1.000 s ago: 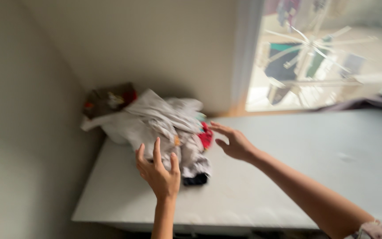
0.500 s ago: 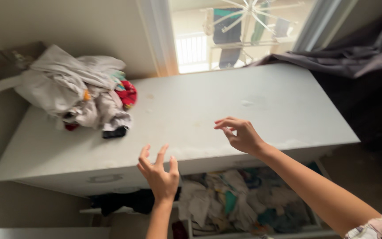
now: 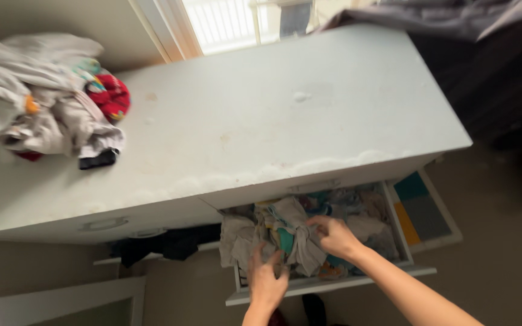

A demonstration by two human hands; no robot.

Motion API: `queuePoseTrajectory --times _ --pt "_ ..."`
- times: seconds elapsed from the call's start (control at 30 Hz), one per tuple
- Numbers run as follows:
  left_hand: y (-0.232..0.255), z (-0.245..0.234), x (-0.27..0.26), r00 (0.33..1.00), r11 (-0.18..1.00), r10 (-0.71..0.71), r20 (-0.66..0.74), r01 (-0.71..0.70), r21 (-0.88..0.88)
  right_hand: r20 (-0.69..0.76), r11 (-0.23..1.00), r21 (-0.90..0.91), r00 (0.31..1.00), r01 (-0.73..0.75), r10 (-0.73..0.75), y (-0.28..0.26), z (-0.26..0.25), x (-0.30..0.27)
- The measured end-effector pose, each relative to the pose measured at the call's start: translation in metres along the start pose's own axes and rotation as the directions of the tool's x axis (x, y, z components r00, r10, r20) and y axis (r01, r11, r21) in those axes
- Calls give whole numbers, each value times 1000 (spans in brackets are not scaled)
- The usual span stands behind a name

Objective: The person repeatedly removes clothes from an open drawer and places them on the top of the dresser. Items include shirts, pants, and socks. The person handles each item individually and sets it aside on the dresser surface.

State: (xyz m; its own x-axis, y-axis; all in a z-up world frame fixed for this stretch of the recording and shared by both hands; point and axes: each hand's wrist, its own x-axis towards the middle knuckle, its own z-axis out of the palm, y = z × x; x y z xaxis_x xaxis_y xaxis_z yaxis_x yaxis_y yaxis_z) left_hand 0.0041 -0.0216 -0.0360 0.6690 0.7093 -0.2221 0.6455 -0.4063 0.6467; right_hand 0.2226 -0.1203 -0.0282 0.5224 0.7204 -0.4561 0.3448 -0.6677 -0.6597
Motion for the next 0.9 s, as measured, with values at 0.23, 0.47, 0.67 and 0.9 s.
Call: queuePoseTrajectory --times 0.23,0.47,0.67,0.9 --pt "-9 50 11 880 981 -133 456 51 188 -8 994 79 997 79 -79 57 63 32" --pt "-15 73 11 872 989 -60 485 -14 147 -13 1000 -18 1000 -10 10 94 88 49" --pt "-2 81 17 897 989 -9 442 -58 139 -135 985 -147 988 -88 68 110 100 67" --pt "8 90 24 889 993 -48 455 -8 121 -211 983 -182 977 -9 -30 131 97 69"
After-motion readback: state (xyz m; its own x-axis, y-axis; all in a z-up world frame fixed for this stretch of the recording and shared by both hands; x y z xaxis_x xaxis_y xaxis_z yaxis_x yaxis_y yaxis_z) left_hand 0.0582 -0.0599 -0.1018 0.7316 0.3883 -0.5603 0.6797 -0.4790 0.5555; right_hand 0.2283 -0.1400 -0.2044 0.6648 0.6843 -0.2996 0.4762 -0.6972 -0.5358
